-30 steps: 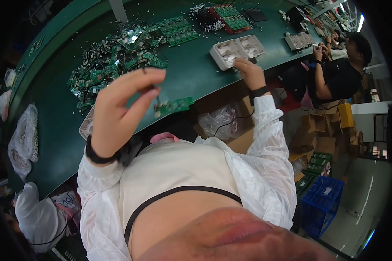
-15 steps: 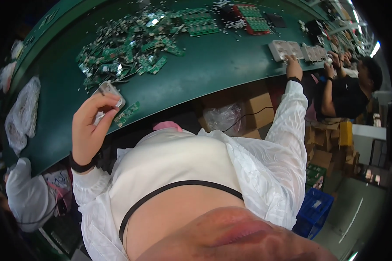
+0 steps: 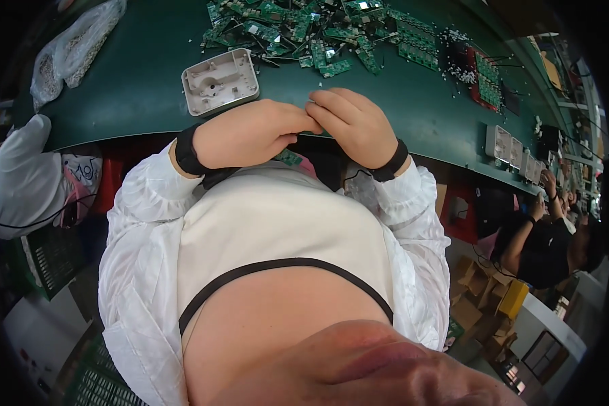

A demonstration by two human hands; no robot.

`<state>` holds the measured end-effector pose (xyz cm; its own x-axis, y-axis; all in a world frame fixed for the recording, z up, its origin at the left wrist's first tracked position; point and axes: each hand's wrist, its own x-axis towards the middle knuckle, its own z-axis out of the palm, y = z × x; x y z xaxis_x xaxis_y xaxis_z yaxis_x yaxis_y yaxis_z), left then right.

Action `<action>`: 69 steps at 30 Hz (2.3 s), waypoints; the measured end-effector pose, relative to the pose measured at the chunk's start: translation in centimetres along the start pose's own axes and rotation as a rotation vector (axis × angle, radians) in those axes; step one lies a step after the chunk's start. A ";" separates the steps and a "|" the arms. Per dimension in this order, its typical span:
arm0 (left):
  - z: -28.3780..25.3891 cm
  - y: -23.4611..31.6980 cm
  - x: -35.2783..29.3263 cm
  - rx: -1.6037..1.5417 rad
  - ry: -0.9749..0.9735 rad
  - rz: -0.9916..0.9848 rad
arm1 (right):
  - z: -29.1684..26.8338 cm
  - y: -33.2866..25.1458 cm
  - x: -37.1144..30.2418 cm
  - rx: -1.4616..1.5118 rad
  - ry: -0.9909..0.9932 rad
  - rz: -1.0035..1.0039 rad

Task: Assembling electronic components and circuit boards into plastic housings on a factory production line.

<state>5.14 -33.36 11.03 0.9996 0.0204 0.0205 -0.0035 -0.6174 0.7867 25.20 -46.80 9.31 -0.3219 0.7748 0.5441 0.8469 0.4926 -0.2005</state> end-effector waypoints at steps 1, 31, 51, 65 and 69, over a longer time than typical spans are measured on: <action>0.1 -0.4 -0.4 0.007 -0.002 0.000 | 0.3 0.1 -0.1 0.007 -0.002 -0.003; 2.9 -7.4 -0.4 0.149 0.547 0.008 | 6.2 -1.7 -2.8 0.433 0.473 0.629; 5.7 -7.2 2.8 -0.048 0.586 0.113 | 7.7 -2.3 -3.2 0.253 0.489 0.739; 4.0 -5.1 2.2 -0.091 0.496 -0.110 | 6.9 -2.0 -2.3 -0.010 0.281 0.617; 4.9 -9.6 2.3 -0.036 0.626 0.260 | 5.1 -2.4 -4.0 -0.063 0.252 0.685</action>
<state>7.63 -31.23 0.56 0.7613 0.3326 0.5565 -0.2535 -0.6374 0.7277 22.36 -49.07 3.44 0.3894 0.7822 0.4864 0.8486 -0.0993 -0.5196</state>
